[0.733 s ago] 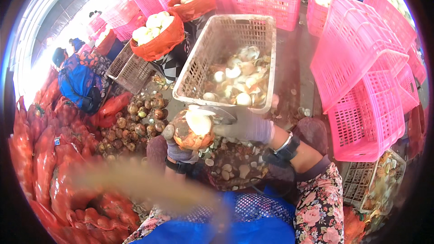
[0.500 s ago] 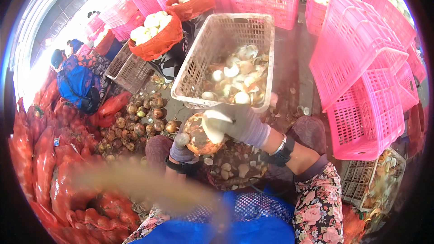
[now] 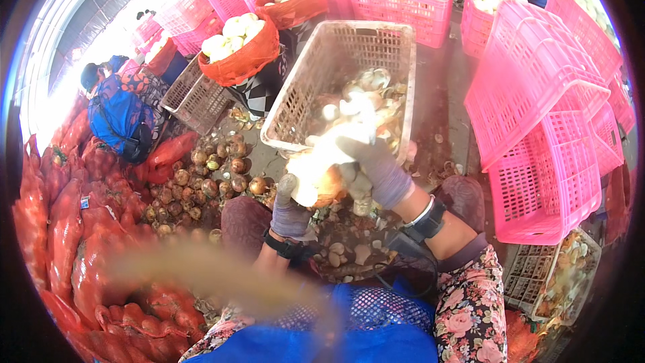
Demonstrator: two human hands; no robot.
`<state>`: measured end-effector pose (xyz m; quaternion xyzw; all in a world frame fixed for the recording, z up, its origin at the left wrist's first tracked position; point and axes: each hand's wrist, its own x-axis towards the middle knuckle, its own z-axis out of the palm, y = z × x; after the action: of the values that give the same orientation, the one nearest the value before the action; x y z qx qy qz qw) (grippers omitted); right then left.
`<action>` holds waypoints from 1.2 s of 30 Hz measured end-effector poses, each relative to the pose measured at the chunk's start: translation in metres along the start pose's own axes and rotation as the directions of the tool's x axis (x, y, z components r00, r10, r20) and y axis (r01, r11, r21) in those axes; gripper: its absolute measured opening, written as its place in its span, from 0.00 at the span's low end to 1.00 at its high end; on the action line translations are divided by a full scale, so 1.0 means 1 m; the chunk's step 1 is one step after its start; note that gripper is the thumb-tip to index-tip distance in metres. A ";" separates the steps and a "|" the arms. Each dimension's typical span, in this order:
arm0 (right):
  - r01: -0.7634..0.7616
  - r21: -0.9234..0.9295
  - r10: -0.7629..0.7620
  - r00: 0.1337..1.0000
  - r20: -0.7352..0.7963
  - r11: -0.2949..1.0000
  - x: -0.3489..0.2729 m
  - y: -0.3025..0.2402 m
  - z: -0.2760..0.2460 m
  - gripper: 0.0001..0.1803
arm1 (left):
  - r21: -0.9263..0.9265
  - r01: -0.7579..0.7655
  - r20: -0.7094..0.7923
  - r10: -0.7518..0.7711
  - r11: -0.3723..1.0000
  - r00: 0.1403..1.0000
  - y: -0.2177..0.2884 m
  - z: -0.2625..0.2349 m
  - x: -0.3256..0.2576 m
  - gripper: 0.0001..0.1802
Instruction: The person sits on the floor and peels the rind off round fruit one at a time using a small knife, dropping the removed peel into a plastic basket and setting the peeled fruit aside. They occasionally reach to the floor to pick up the next unpeeled fruit.
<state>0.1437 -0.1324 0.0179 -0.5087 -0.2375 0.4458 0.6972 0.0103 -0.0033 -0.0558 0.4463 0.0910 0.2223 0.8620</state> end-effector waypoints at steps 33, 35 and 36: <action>0.357 -0.842 -0.326 0.917 0.231 0.406 -0.001 0.041 0.013 0.43 | 0.301 -0.325 -0.106 0.370 0.897 0.923 0.036 0.032 -0.009 0.34; 0.310 -0.889 -0.321 0.925 0.201 0.337 0.000 0.044 0.015 0.43 | 0.496 -0.324 -0.116 0.431 0.806 0.895 0.029 0.020 -0.006 0.47; 0.293 -0.903 -0.320 0.928 0.190 0.313 0.000 0.044 0.017 0.43 | 0.495 -0.323 -0.113 0.429 0.806 0.896 0.025 0.017 -0.006 0.47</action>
<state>0.1138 -0.1199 -0.0161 -0.7593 -0.5275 0.0912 0.3699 0.0029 -0.0057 -0.0258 0.6210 0.1455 0.4089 0.6527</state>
